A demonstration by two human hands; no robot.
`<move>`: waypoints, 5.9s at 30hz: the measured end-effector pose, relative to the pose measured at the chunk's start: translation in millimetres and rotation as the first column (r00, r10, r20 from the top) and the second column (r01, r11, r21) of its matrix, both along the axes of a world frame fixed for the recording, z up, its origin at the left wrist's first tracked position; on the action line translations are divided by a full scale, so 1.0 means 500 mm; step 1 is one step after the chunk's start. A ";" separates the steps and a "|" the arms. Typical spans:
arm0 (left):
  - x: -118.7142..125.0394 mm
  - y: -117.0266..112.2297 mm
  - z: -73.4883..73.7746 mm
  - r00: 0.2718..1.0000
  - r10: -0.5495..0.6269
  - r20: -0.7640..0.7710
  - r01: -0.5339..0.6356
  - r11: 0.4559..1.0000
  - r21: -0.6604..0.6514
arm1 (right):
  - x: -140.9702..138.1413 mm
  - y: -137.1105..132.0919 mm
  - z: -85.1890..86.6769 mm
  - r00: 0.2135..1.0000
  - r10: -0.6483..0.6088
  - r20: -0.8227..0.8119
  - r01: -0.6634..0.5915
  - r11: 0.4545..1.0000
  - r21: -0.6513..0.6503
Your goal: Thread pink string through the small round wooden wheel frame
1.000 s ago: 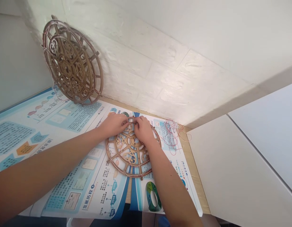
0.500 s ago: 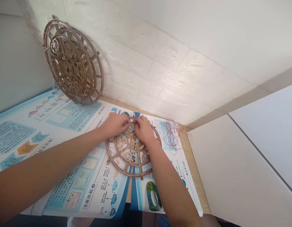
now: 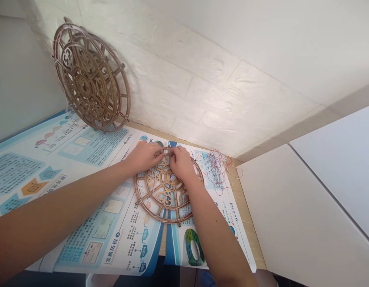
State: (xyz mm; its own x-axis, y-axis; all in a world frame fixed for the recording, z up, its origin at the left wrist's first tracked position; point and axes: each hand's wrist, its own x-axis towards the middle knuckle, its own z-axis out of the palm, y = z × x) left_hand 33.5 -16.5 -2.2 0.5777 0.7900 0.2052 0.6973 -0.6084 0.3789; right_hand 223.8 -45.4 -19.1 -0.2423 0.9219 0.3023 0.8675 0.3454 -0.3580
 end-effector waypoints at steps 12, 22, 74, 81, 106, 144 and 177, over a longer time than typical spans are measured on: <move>0.001 0.000 0.001 1.000 0.012 -0.008 -0.012 0.999 -0.041 | 0.004 0.002 -0.006 1.000 0.009 -0.019 -0.009 1.000 0.009; 0.001 -0.001 -0.001 1.000 -0.004 -0.002 0.004 1.000 -0.028 | 0.004 0.003 -0.005 0.999 0.015 -0.028 -0.015 1.000 0.008; 0.000 0.001 0.006 1.000 0.000 -0.013 0.000 0.999 -0.038 | 0.005 0.001 -0.001 1.000 0.022 0.006 -0.022 1.000 -0.001; -0.002 0.001 0.009 1.000 0.019 0.024 -0.017 0.997 -0.069 | 0.009 0.004 -0.003 0.999 0.030 0.011 -0.030 0.999 -0.012; -0.023 0.042 -0.018 0.749 0.338 0.570 -0.081 0.900 -0.428 | -0.026 -0.071 0.131 0.957 0.222 -0.187 -0.286 0.826 -0.486; -0.015 0.043 -0.023 0.771 0.309 0.557 -0.070 0.911 -0.407 | -0.080 -0.098 0.114 0.905 0.426 -0.002 -0.336 0.711 -0.617; -0.015 0.044 -0.027 0.785 0.283 0.552 -0.056 0.918 -0.392 | -0.082 -0.073 0.063 0.973 0.230 -0.026 -0.231 0.956 -0.181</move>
State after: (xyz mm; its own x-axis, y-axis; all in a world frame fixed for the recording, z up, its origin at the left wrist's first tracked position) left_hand 26.1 5.7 -15.7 0.2826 0.9458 0.1599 0.3469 -0.2562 0.9022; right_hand 183.0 -82.1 12.4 -0.4539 0.8804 0.1370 0.7699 0.4650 -0.4371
